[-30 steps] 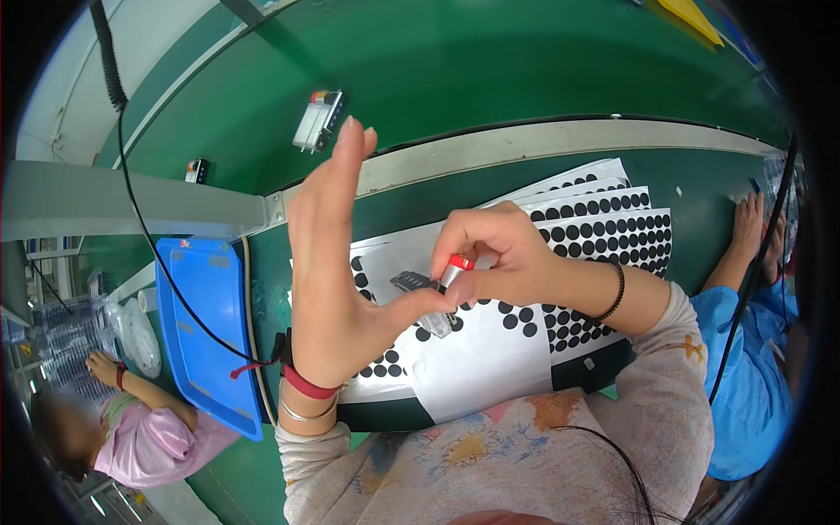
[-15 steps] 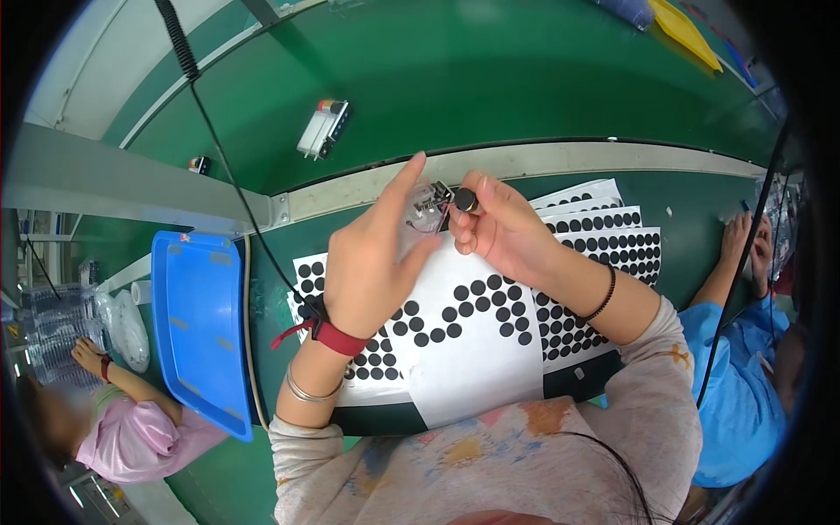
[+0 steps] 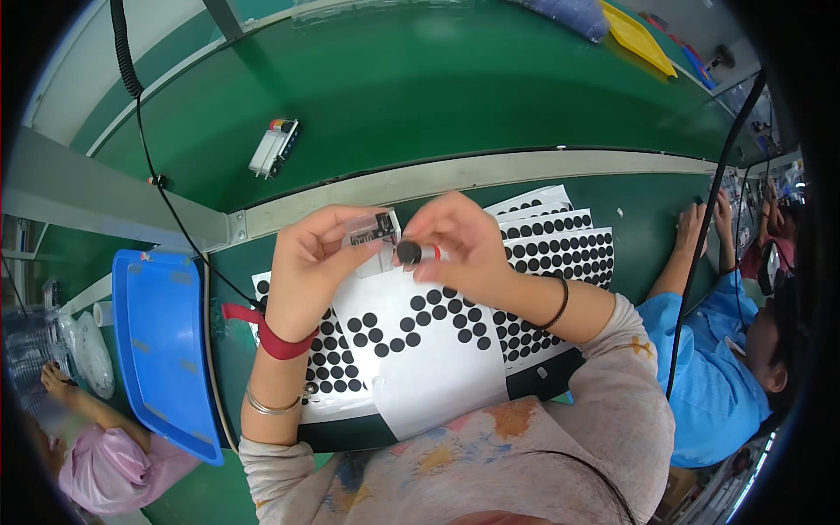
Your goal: The person assembles small electronic devices by hand on a green workbench. They pick up small rectangular units, insert black circular components into them, and place the finished units on the table. The process is repeated for multiple units throughout the clip.
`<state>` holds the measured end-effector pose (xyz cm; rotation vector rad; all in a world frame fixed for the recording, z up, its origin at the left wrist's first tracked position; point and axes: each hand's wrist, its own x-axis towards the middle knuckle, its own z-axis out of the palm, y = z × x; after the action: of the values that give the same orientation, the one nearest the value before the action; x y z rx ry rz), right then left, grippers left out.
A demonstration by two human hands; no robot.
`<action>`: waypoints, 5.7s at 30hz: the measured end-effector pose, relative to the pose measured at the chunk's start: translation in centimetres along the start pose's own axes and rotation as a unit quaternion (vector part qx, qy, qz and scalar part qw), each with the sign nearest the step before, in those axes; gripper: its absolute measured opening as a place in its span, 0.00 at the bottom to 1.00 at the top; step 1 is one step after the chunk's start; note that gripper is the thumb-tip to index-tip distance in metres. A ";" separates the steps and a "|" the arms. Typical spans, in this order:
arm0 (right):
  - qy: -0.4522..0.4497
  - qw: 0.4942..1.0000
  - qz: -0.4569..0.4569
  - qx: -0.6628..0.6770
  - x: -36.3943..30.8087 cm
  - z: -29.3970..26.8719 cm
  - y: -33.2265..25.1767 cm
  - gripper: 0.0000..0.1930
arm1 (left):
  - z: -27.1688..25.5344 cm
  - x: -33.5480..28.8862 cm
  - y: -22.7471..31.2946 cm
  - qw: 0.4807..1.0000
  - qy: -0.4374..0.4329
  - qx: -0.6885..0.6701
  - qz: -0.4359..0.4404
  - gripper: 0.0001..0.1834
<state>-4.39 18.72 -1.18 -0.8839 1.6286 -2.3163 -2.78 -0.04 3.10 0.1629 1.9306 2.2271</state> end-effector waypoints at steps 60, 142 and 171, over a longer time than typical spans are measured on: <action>0.071 0.992 0.097 -0.041 -0.3 -0.5 0.1 0.33 | 3.9 -0.3 0.2 0.985 0.055 0.125 0.106 0.14; 0.128 0.777 -0.060 -0.613 10.7 -13.1 9.0 0.28 | 3.1 -1.9 -6.5 0.716 -0.067 0.614 0.326 0.20; 0.085 0.781 -0.034 -0.618 10.9 -9.8 7.6 0.45 | 1.9 -1.7 -5.7 0.811 -0.071 0.532 0.232 0.09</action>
<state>-20.06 18.64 -6.25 -0.8549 3.2447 -1.0659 -0.38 2.20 -2.20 0.9933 3.0091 0.9310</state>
